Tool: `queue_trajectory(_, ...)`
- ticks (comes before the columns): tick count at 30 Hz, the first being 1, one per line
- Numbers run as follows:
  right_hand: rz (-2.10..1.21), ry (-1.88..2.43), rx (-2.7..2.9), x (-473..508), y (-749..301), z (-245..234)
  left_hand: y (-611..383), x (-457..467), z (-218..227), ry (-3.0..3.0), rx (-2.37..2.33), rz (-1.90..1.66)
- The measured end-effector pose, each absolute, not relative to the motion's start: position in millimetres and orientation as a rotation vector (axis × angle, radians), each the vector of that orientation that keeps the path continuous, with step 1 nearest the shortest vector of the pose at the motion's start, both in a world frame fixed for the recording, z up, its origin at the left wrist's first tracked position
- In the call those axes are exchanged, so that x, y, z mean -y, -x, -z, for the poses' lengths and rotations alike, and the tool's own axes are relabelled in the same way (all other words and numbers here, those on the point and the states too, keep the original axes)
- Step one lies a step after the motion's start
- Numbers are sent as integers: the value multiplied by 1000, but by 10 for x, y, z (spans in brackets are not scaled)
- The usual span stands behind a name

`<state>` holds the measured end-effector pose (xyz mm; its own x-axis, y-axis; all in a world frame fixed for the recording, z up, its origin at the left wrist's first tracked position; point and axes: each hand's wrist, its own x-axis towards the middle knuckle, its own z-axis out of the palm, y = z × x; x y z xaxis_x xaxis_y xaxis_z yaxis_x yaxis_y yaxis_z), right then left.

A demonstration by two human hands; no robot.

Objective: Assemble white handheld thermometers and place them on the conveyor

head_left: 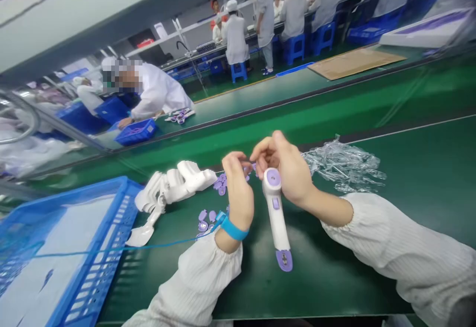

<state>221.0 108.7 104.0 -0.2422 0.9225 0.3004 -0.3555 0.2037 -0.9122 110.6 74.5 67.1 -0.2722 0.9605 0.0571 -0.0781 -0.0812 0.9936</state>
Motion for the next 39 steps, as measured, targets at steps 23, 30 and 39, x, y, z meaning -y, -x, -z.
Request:
queue_trajectory(23, -940, 835, 1548, -1714, -2949, -1426, -166, -1400, -750, -1223, -1558, -1209)
queue_trajectory(30, -898, 994, 2474, -1671, -2597, -929, 344, -1300, -1036, -1360, -1801, -1210)
queue_trajectory(39, -552, 866, 2707, -1650, -2234, -89, 1182, -1236, -1008, -1269, -2358, -677)
